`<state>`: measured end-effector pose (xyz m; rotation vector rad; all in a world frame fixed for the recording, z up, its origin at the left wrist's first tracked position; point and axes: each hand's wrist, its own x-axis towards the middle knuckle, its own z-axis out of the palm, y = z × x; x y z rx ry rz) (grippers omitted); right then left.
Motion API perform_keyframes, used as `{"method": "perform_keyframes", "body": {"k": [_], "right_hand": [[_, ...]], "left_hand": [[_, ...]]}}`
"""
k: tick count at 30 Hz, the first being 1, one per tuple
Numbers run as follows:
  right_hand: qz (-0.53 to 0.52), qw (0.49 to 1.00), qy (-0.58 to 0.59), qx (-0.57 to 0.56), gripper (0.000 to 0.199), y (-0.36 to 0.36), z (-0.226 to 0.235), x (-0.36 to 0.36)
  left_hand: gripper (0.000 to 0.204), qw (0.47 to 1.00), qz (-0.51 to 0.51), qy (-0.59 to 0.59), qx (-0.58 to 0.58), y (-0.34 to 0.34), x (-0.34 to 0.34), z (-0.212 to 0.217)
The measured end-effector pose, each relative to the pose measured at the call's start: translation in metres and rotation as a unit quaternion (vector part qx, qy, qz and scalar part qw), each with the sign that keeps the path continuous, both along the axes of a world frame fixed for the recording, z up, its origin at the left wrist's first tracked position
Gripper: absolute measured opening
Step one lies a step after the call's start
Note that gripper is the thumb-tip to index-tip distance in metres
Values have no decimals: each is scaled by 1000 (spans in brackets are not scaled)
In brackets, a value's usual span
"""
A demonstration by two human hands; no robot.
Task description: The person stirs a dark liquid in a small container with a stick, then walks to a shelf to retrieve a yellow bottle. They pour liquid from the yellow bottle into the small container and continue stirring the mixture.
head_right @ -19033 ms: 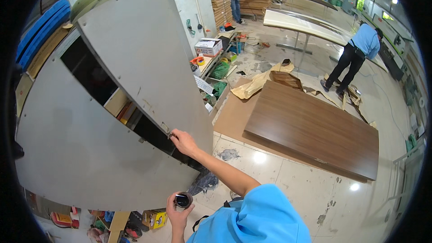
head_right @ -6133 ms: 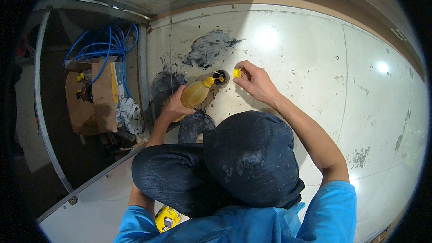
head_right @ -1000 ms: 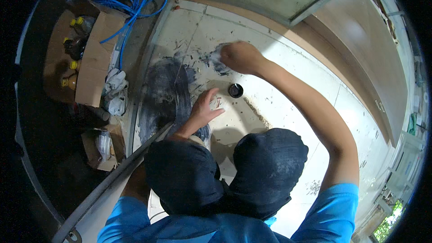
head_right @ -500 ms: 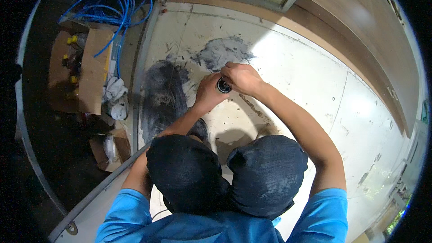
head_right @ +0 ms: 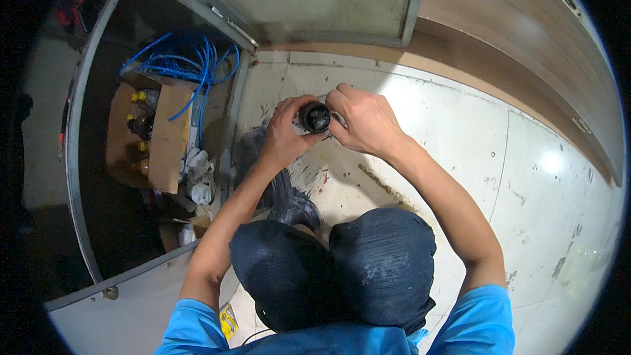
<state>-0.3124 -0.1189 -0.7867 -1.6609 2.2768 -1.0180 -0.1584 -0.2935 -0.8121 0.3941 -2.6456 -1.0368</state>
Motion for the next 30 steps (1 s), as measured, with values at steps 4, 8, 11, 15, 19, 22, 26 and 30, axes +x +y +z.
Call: {"method": "perform_keyframes", "body": {"k": [4,8,11,15,19,22,26,30], "right_hand": [[-3,996,-49,-75,19,19,21,0],[-72,983,-37,-164,13,42,30,0],[-107,985,-15,-137,14,70,33,5],[-124,971,-127,-160,14,98,30,19],[-224,959,-92,-146,12,125,25,24],[-215,965,-81,-129,13,139,21,32],[-212,962,-123,-121,13,145,12,41],[-198,978,-56,-42,18,146,9,43]], "left_hand": [[72,999,-42,2,-11,7,-15,35],[73,995,-101,-23,8,20,-34,60],[72,988,-150,-38,28,34,-46,68],[70,975,-208,-69,46,58,-55,67],[72,963,-240,-96,71,79,-64,62],[72,961,-246,-103,76,86,-69,57],[71,958,-244,-115,94,92,-67,48],[70,960,-242,-108,89,92,-60,43]]}}
